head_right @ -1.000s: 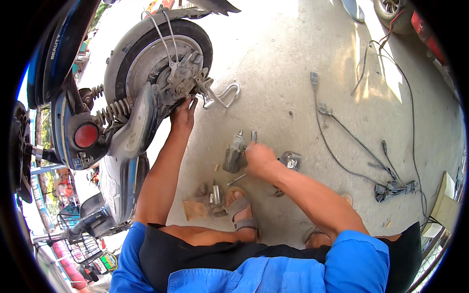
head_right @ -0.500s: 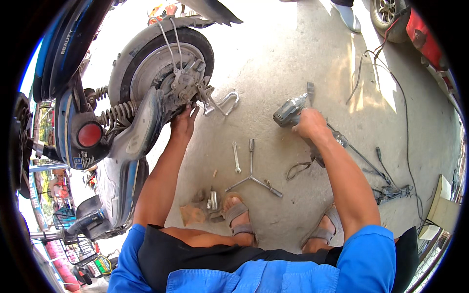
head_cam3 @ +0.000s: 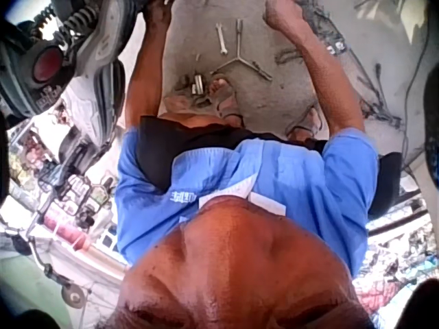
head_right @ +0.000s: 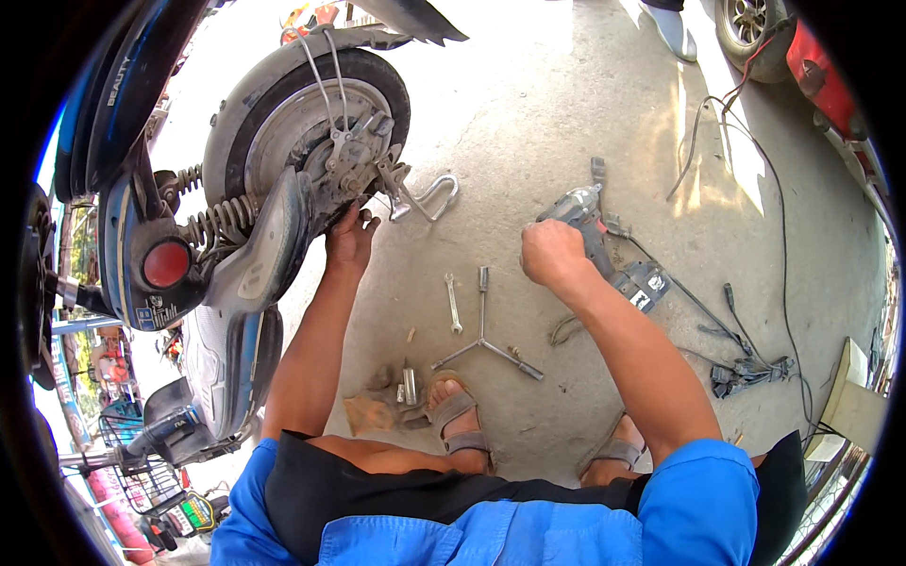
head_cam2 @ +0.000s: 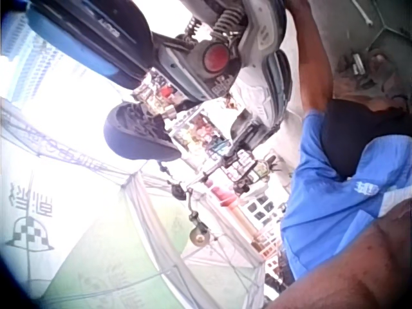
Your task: The person repairs the rear wheel assembly of a scooter using a cordless impact wrench and a manual T-handle wrench. They remove bolts from the wheel hub, adjust the brake mechanism, and re-tighten the components. The person then moves around the workshop, handling a battery charger and walking past other vehicles.
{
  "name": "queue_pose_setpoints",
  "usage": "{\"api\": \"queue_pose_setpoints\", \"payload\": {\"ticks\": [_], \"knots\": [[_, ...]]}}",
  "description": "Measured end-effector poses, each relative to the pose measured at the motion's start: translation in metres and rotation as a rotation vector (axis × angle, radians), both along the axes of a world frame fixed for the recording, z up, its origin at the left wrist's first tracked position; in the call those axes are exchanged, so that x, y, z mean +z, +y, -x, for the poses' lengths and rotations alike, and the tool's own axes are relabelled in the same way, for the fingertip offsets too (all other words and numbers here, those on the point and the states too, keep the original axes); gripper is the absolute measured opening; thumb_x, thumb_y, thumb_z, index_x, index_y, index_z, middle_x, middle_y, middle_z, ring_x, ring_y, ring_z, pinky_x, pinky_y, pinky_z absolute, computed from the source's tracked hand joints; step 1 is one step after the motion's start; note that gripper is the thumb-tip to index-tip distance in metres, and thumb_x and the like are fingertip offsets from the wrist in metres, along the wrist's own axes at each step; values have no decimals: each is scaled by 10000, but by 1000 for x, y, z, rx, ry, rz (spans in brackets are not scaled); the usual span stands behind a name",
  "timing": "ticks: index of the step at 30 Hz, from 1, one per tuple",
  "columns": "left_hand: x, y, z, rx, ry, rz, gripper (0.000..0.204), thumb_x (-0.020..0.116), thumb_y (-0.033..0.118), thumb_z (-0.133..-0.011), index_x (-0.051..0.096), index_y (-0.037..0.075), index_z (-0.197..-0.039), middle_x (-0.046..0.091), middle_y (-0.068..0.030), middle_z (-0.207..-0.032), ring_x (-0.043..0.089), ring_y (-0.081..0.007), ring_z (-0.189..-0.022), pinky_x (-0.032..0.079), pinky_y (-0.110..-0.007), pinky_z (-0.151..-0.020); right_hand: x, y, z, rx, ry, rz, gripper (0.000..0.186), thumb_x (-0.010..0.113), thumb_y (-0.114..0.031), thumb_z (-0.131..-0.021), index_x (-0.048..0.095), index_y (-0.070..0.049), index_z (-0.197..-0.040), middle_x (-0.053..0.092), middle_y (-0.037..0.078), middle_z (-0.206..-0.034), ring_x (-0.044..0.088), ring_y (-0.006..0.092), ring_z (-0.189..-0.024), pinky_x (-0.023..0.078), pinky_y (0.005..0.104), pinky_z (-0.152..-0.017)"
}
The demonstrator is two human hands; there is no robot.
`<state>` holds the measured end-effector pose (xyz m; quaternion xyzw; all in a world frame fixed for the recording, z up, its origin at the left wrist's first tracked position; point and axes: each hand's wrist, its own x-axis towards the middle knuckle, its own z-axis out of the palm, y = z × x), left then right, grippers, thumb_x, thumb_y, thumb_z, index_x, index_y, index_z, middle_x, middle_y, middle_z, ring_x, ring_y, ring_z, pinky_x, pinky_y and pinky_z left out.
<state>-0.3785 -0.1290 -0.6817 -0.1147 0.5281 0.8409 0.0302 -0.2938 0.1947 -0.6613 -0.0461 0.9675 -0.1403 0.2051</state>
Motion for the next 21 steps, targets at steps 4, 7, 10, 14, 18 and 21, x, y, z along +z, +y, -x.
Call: {"api": "queue_pose_setpoints", "payload": {"ticks": [4,7,10,14,18,21], "knots": [[7,5,-2,49,-19,76,234,638,132,-833,555,148,-1051,581,11,-983,512,-156,-803,410,-418,-789,-18,-60,-40,108,-392,209,186,543,-106,-732,669,12,-799,666,189,-850,655,342,-803,527,420,-721],[6,2,-1,44,26,104,252,629,117,-836,544,134,-1073,582,-10,-1004,524,-163,-816,423,-408,-767,-52,-91,-75,24,-282,259,234,613,-208,-746,668,2,-832,654,211,-884,634,362,-872,514,442,-747],[6,2,-1,53,21,106,235,618,103,-844,543,132,-1065,580,-11,-1007,527,-165,-806,430,-400,-749,-60,-101,-90,-47,-144,302,185,584,-153,-741,659,1,-810,645,230,-825,635,384,-816,520,453,-703],[4,5,0,50,23,122,228,601,88,-854,535,129,-1068,580,-15,-1008,533,-166,-792,440,-400,-737,-74,-102,-99,-154,-77,363,180,556,-147,-769,648,7,-784,636,237,-774,636,396,-750,514,479,-655],[5,5,-2,56,34,130,189,595,111,-870,566,117,-1056,575,-5,-1000,539,-138,-753,475,-343,-695,-53,-100,-77,-133,-91,417,262,562,-231,-804,621,24,-793,624,251,-767,621,412,-752,491,490,-671],[6,5,-3,76,5,157,186,591,115,-875,566,117,-1060,572,-6,-1003,537,-137,-752,482,-343,-688,-51,-98,-51,-187,-72,551,306,565,-264,-814,583,41,-803,613,267,-776,609,425,-762,471,489,-684]]}}
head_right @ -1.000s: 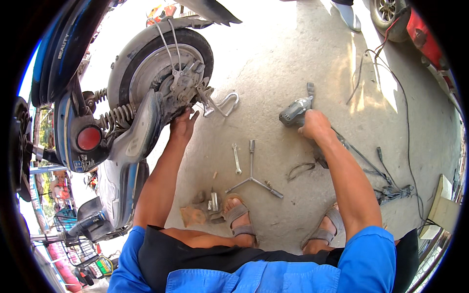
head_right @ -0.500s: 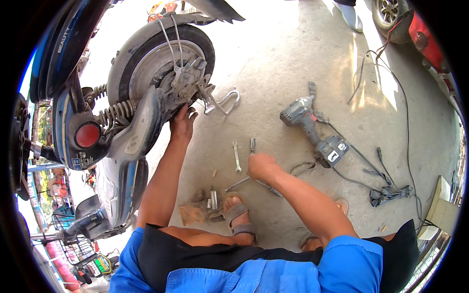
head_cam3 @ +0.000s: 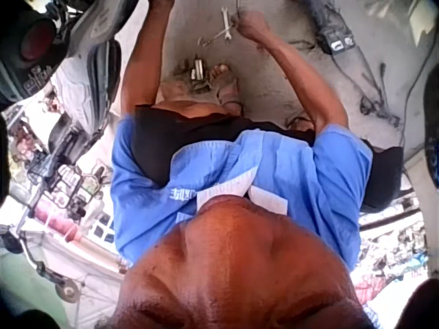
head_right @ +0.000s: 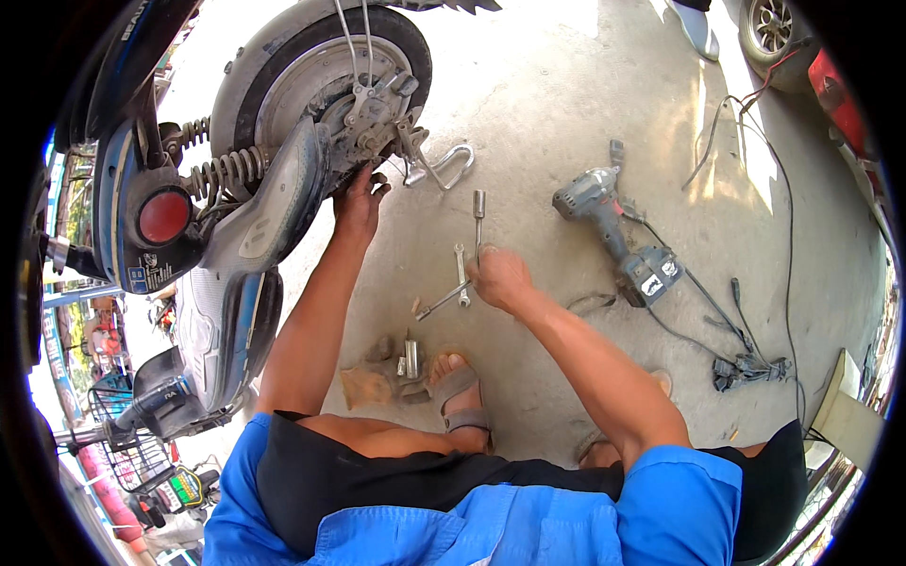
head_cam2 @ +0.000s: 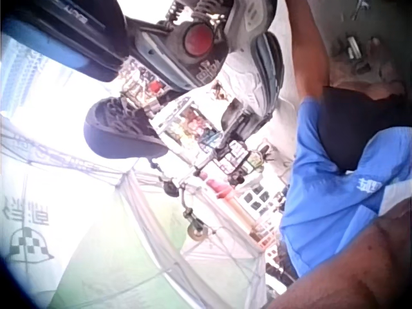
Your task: The person repairs the rear wheel assembly of a scooter using a cordless impact wrench and a manual T-handle wrench. They remove bolts from the wheel hub, adjust the brake mechanism, and re-tighten the components. The person then moves around the workshop, handling a battery charger and walking past other vehicles.
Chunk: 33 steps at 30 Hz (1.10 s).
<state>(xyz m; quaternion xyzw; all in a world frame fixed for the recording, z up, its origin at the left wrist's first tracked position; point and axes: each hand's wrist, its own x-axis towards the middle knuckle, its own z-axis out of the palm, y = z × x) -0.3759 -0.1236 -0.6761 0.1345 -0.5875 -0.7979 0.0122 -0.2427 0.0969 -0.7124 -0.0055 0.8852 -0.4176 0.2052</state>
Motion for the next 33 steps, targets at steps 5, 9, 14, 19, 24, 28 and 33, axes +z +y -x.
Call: {"api": "queue_pose_setpoints", "payload": {"ticks": [5,9,14,19,24,28,33], "knots": [[2,1,0,-26,-18,30,177,576,136,-888,566,125,-1065,567,5,-1000,527,-125,-767,481,-346,-690,14,3,32,-205,19,243,290,602,-246,-817,533,32,-770,604,209,-693,599,333,-619,456,431,-574],[2,-1,1,-25,-25,4,238,593,99,-855,519,110,-1081,569,-33,-1017,545,-174,-769,474,-399,-713,42,7,55,-426,-299,795,212,623,-189,-827,519,-23,-747,530,68,-631,473,139,-498,377,294,-438],[4,-3,-3,-60,-6,-2,291,592,103,-851,499,112,-1127,547,-37,-1065,540,-184,-776,474,-393,-715,52,-1,74,-490,-444,1100,172,607,-152,-843,534,-9,-784,526,44,-661,429,85,-490,331,232,-406],[8,4,-3,-73,-19,0,262,538,131,-887,497,98,-1144,550,-39,-1072,534,-172,-833,455,-406,-786,57,-22,74,-602,-348,1230,160,562,-108,-863,583,44,-909,585,83,-708,455,83,-510,361,226,-415],[2,-3,-3,-82,-11,38,196,544,142,-896,534,106,-1088,578,-29,-1014,536,-152,-825,461,-404,-774,60,-40,81,-677,-325,1235,130,541,-87,-883,592,32,-884,600,81,-731,455,80,-526,365,222,-427],[4,-1,-2,-74,-2,41,183,559,132,-891,543,107,-1071,580,-28,-1016,547,-152,-809,475,-400,-756,61,-50,84,-732,-320,1275,118,545,-84,-880,584,25,-854,593,81,-722,448,82,-521,353,221,-423],[4,-2,-4,-55,17,55,188,560,101,-884,545,103,-1071,584,-30,-1017,562,-161,-811,489,-400,-736,62,-57,85,-774,-417,1391,100,532,-82,-884,552,6,-839,571,65,-708,424,83,-509,346,223,-423]]}}
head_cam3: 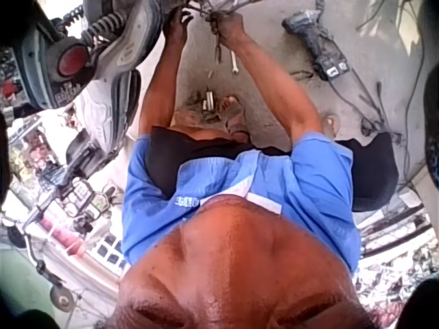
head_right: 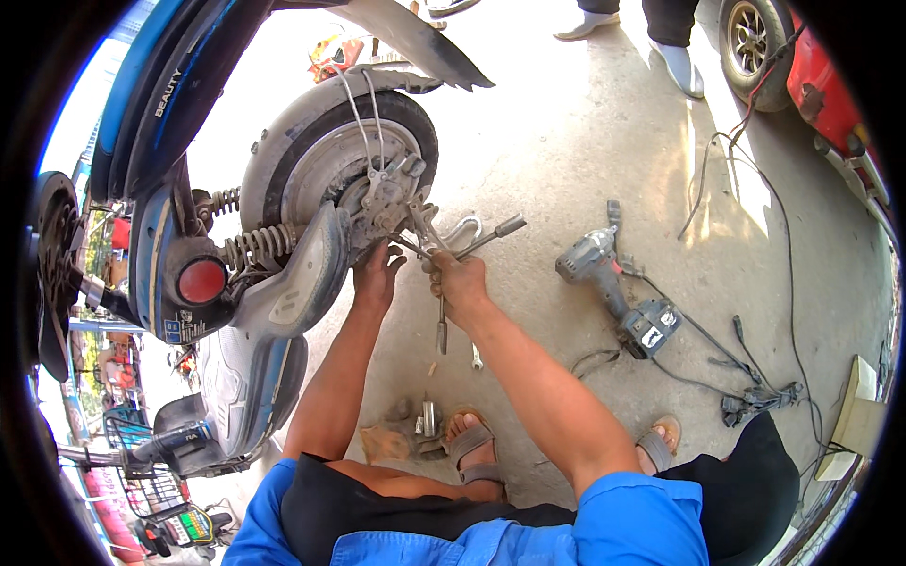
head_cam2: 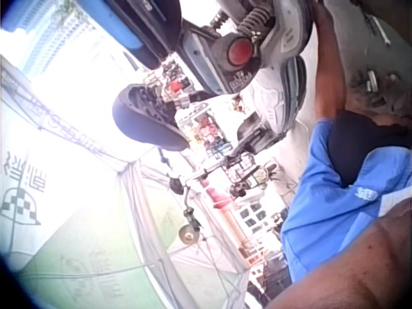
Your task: The person repairs the rear wheel assembly of a scooter using a cordless impact wrench and a manual T-handle wrench. They remove bolts from the wheel hub, adjust the brake mechanism, and re-tighten the components. The person then moves around the workshop, handling a battery charger and walking past other vehicles.
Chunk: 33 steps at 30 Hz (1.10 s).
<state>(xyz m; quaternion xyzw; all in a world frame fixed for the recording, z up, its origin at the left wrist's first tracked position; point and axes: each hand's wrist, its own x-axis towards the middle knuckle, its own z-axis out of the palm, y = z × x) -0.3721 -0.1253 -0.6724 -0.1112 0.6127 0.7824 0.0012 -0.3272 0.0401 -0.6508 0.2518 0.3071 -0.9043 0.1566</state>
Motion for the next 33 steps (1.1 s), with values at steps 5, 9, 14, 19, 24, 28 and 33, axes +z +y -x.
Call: {"api": "queue_pose_setpoints", "payload": {"ticks": [5,9,14,19,24,28,33], "knots": [[3,2,-1,-33,0,6,142,558,170,-900,571,134,-1037,556,11,-970,529,-118,-810,478,-347,-743,-12,-4,3,12,-155,411,87,489,-95,-893,521,-19,-864,510,35,-677,380,71,-486,335,200,-414],[1,0,-1,-46,-2,-19,150,556,155,-895,579,124,-1040,563,10,-980,533,-116,-821,479,-343,-741,-22,-6,4,99,-222,767,109,469,-120,-892,525,-28,-873,456,0,-630,353,60,-475,294,178,-395],[1,1,-1,-42,26,-36,169,541,131,-896,578,113,-1060,567,1,-981,540,-123,-839,482,-342,-759,3,-12,-4,120,-126,357,172,470,-148,-891,571,-14,-928,387,-45,-588,310,51,-458,225,193,-388],[0,3,1,-43,21,-70,167,528,110,-898,574,98,-1058,565,-6,-974,537,-125,-847,489,-353,-788,6,-20,-7,44,-102,114,184,505,-160,-881,608,-12,-919,353,-52,-567,300,54,-441,202,216,-389],[-9,-3,6,-59,44,-98,149,526,79,-895,573,71,-1036,547,-12,-916,513,-127,-801,487,-375,-839,5,-24,-9,-15,-78,23,155,547,-159,-865,615,-22,-842,378,-49,-554,324,56,-421,201,221,-372],[-13,-4,9,-90,77,-131,140,519,56,-894,563,63,-1026,551,-32,-931,499,-151,-819,447,-427,-900,-9,-31,-6,-74,4,-129,152,560,-153,-865,613,-45,-773,411,-42,-544,359,57,-418,223,222,-361],[-9,-2,8,-111,71,-145,88,520,61,-901,559,69,-979,517,-21,-867,477,-141,-791,442,-393,-881,-29,-38,-6,-113,164,-309,184,563,-146,-869,591,-56,-711,458,-3,-514,424,97,-425,292,263,-374]]}}
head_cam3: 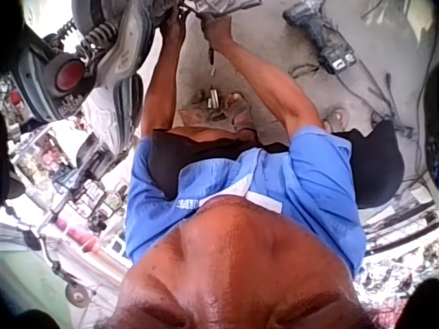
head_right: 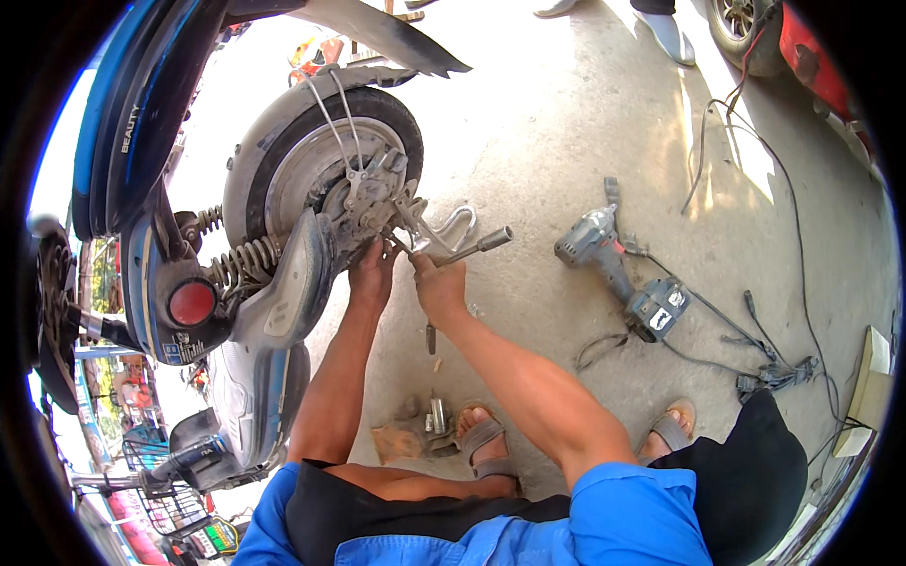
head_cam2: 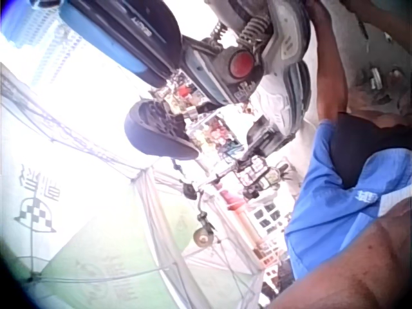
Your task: The person repairs the rear wheel assembly of a scooter using a cordless impact wrench and a manual T-handle wrench. They remove bolts from the wheel hub, adjust the brake mechanism, and re-tighten the components. The person then moves around the workshop, handling a battery charger and walking past other vehicles.
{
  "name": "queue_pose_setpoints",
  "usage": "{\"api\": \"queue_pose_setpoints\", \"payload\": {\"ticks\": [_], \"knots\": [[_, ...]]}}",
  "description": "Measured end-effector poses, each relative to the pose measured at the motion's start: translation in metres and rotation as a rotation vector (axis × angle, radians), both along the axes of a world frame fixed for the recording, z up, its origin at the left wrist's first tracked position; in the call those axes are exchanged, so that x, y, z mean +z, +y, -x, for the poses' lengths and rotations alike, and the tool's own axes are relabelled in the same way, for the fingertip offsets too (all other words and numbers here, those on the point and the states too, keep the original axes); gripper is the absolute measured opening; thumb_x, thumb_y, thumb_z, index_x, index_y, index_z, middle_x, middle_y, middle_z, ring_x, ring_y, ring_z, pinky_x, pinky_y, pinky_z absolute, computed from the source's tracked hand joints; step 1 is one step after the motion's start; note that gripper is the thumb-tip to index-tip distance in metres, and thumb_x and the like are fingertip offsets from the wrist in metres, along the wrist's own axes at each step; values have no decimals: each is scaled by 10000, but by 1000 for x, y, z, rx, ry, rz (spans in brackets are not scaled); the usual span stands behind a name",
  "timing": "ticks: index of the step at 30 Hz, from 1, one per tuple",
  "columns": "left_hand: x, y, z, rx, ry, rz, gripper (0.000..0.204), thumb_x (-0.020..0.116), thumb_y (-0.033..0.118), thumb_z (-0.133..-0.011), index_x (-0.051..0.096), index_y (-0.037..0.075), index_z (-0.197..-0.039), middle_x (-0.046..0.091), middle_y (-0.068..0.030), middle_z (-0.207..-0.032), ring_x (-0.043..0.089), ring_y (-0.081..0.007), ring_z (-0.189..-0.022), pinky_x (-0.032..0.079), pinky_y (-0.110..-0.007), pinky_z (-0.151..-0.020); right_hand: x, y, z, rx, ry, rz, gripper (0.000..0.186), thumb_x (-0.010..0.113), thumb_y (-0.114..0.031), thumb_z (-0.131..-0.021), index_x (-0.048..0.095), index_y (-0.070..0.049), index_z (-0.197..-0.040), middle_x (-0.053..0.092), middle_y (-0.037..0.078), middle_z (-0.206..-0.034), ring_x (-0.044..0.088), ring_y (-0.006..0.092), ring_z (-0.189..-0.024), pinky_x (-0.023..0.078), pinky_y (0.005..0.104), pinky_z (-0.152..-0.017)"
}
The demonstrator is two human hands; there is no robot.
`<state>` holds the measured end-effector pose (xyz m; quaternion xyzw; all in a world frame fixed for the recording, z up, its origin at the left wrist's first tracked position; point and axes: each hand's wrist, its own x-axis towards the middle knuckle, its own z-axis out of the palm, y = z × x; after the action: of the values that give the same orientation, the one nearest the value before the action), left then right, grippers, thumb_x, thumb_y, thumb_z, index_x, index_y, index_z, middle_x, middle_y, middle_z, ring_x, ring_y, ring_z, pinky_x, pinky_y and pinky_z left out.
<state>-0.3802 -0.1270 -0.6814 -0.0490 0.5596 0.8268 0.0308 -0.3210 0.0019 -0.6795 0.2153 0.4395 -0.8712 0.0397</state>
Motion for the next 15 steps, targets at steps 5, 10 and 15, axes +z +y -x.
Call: {"api": "queue_pose_setpoints", "payload": {"ticks": [5,10,15], "knots": [[5,-2,-5,23,-25,68,91,501,64,-915,555,71,-988,523,-17,-875,476,-131,-773,435,-358,-835,4,6,-2,-62,523,-787,171,538,-121,-866,570,-39,-720,527,95,-540,502,262,-482,383,361,-473],[9,2,-6,35,-27,41,88,500,63,-914,556,71,-981,520,-13,-855,474,-126,-752,434,-345,-808,9,22,-9,211,596,-965,88,514,-92,-843,577,-41,-876,586,124,-657,572,327,-583,435,402,-518],[3,1,0,1,-17,-1,98,506,83,-908,553,96,-993,518,-4,-840,469,-122,-726,428,-346,-764,14,29,-1,102,769,-1513,185,490,-110,-841,579,-49,-991,612,130,-755,606,326,-632,485,425,-565]]}}
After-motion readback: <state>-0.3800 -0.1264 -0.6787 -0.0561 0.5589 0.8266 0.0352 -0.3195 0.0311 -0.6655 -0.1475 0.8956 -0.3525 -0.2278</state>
